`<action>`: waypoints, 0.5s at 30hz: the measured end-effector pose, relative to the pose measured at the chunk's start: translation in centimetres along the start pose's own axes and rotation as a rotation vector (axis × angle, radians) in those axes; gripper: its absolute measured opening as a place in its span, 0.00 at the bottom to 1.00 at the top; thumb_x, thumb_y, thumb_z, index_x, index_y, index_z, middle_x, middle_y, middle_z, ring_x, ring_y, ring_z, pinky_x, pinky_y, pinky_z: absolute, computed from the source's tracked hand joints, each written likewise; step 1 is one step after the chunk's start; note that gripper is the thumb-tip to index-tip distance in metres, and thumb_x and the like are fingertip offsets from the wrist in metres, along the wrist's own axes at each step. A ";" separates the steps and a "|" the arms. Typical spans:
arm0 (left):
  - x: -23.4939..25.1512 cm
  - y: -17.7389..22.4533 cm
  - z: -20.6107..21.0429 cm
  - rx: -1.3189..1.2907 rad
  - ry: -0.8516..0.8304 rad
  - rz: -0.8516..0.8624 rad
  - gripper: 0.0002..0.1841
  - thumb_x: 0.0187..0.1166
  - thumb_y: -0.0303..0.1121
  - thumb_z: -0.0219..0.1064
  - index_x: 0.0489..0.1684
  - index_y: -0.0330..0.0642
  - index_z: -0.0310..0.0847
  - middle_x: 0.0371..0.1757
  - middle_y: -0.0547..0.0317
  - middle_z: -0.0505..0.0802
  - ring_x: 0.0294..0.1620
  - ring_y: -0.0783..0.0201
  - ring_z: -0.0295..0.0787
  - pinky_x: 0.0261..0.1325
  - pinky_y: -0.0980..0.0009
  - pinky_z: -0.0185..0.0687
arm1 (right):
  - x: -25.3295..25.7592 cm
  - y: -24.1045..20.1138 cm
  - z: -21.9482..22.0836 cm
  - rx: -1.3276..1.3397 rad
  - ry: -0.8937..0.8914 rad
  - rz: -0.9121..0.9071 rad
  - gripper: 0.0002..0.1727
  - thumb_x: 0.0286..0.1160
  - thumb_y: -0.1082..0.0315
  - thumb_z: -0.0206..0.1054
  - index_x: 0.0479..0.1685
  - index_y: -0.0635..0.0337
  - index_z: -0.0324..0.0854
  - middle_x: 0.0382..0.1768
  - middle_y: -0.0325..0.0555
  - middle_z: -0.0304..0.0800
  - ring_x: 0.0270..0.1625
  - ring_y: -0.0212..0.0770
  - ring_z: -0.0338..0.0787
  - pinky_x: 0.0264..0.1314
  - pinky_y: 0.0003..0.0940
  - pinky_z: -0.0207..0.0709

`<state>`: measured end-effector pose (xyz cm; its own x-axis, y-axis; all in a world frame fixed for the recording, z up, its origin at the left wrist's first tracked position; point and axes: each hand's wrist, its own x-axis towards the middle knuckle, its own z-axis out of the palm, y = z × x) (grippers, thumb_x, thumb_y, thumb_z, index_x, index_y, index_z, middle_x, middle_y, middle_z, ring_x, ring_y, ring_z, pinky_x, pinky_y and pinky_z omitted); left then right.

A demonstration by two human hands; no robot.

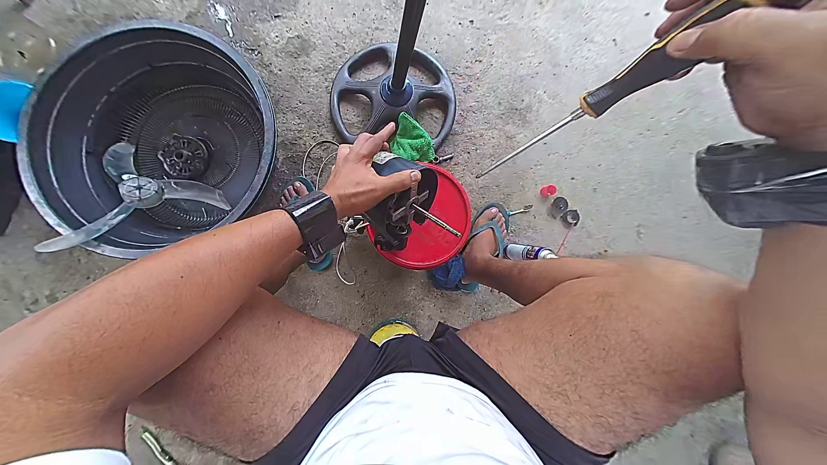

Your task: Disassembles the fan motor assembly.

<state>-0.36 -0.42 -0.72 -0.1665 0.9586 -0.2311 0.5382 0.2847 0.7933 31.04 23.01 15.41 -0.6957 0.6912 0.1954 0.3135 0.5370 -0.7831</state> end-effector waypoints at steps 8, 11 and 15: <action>0.0 0.1 0.0 -0.009 0.004 -0.007 0.54 0.57 0.74 0.70 0.92 0.64 0.59 0.74 0.60 0.82 0.76 0.49 0.72 0.73 0.41 0.68 | -3.9 8.2 3.6 0.008 0.082 0.722 0.17 0.72 0.66 0.77 0.55 0.61 0.79 0.42 0.45 0.89 0.41 0.37 0.93 0.49 0.42 0.92; -0.1 0.3 0.0 0.000 -0.002 -0.026 0.54 0.57 0.75 0.69 0.92 0.67 0.59 0.75 0.62 0.82 0.76 0.50 0.71 0.71 0.39 0.69 | -7.1 13.3 8.2 0.009 0.091 0.926 0.21 0.76 0.64 0.75 0.60 0.69 0.78 0.47 0.58 0.88 0.45 0.47 0.92 0.53 0.51 0.89; -0.4 0.5 -0.2 -0.010 -0.002 -0.072 0.54 0.56 0.75 0.71 0.92 0.71 0.59 0.74 0.62 0.81 0.76 0.48 0.70 0.66 0.33 0.71 | -13.3 18.8 17.8 0.140 0.338 1.171 0.21 0.80 0.65 0.70 0.67 0.67 0.78 0.55 0.64 0.88 0.47 0.53 0.92 0.53 0.51 0.88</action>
<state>-0.15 -0.66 -0.10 -0.2028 0.9358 -0.2885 0.5165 0.3525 0.7803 34.70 15.35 -12.41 0.1689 0.8231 -0.5422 0.5503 -0.5351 -0.6410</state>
